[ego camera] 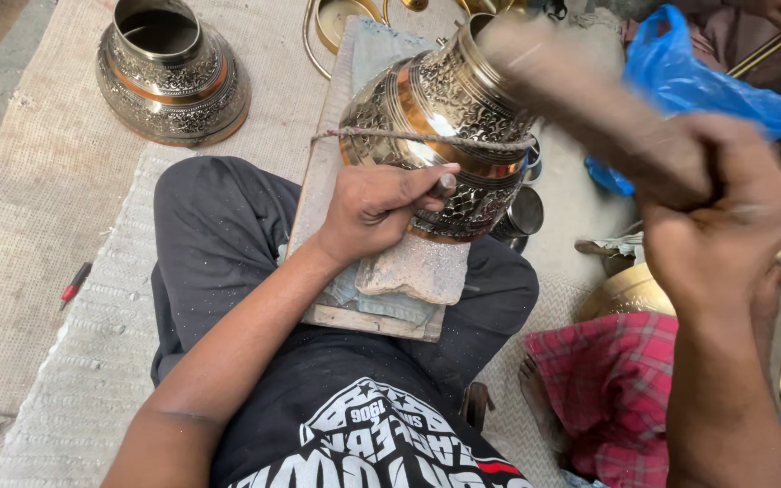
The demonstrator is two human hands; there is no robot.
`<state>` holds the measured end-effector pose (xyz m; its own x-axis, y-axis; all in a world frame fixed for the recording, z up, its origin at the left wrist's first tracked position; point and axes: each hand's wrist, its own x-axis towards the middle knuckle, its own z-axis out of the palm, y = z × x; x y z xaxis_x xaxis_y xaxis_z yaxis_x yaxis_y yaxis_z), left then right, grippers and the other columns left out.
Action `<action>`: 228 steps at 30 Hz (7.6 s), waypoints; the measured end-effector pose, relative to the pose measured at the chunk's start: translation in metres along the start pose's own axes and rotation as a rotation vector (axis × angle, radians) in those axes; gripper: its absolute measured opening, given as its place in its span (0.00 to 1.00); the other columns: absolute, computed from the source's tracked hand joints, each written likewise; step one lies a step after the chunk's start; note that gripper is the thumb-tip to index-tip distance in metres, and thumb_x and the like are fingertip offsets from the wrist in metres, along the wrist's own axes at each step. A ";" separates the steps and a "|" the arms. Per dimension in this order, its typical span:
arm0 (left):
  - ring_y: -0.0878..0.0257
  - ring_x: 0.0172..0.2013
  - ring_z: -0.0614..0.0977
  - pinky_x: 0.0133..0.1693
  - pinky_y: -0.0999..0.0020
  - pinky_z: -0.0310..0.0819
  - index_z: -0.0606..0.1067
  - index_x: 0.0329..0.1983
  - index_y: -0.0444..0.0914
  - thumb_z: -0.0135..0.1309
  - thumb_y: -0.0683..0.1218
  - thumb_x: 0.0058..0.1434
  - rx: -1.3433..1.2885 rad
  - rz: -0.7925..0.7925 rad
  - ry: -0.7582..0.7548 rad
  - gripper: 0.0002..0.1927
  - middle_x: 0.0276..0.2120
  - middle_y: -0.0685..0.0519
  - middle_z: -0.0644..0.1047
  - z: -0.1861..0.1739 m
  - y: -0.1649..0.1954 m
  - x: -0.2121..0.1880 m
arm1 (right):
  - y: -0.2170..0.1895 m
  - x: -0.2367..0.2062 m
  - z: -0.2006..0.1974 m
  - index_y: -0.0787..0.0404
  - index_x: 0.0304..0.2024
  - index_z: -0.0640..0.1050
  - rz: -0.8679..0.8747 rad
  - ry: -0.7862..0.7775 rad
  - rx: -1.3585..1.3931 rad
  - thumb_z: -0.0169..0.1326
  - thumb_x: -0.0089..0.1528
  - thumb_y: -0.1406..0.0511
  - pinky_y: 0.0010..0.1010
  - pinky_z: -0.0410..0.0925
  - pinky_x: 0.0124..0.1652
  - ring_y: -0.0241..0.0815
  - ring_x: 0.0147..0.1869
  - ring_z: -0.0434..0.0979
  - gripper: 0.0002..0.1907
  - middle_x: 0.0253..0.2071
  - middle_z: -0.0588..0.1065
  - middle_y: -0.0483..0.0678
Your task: The person uses a chisel and a wooden mallet to engrave decorative patterns on a brass vessel. They repeatedly strike the chisel along the vessel's surface to create intricate designs.
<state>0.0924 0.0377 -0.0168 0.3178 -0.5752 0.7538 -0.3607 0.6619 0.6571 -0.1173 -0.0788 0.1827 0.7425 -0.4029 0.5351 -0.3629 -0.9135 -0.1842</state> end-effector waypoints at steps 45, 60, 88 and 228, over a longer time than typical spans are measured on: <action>0.62 0.42 0.86 0.48 0.69 0.81 0.76 0.64 0.54 0.53 0.31 0.56 0.059 0.107 0.131 0.35 0.42 0.55 0.83 -0.003 -0.005 0.008 | -0.019 0.037 0.029 0.65 0.43 0.78 0.004 -0.229 0.028 0.55 0.58 0.80 0.27 0.73 0.48 0.37 0.47 0.80 0.12 0.43 0.79 0.51; 0.64 0.37 0.87 0.44 0.69 0.82 0.74 0.65 0.51 0.53 0.31 0.54 0.034 0.048 0.034 0.36 0.38 0.58 0.84 -0.012 -0.009 0.011 | -0.046 0.034 0.038 0.63 0.38 0.81 -0.188 -0.250 -0.518 0.60 0.42 0.82 0.38 0.66 0.39 0.48 0.39 0.80 0.22 0.32 0.79 0.53; 0.62 0.33 0.86 0.39 0.67 0.80 0.80 0.58 0.48 0.57 0.32 0.49 -0.001 0.067 -0.120 0.33 0.39 0.56 0.85 -0.020 -0.016 0.029 | -0.004 0.007 0.037 0.63 0.45 0.79 0.228 -0.066 0.242 0.59 0.58 0.81 0.29 0.70 0.52 0.37 0.45 0.78 0.16 0.41 0.78 0.47; 0.68 0.35 0.86 0.41 0.75 0.81 0.76 0.62 0.39 0.58 0.30 0.60 0.129 -0.108 -0.241 0.26 0.35 0.52 0.84 0.008 -0.002 0.053 | 0.053 -0.051 0.006 0.52 0.49 0.81 0.275 -0.046 -0.355 0.58 0.53 0.74 0.42 0.65 0.37 0.39 0.35 0.80 0.22 0.34 0.81 0.41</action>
<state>0.1034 0.0020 0.0219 0.1482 -0.7466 0.6485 -0.4493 0.5334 0.7167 -0.1705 -0.1068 0.1411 0.6129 -0.6376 0.4667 -0.7150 -0.6989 -0.0158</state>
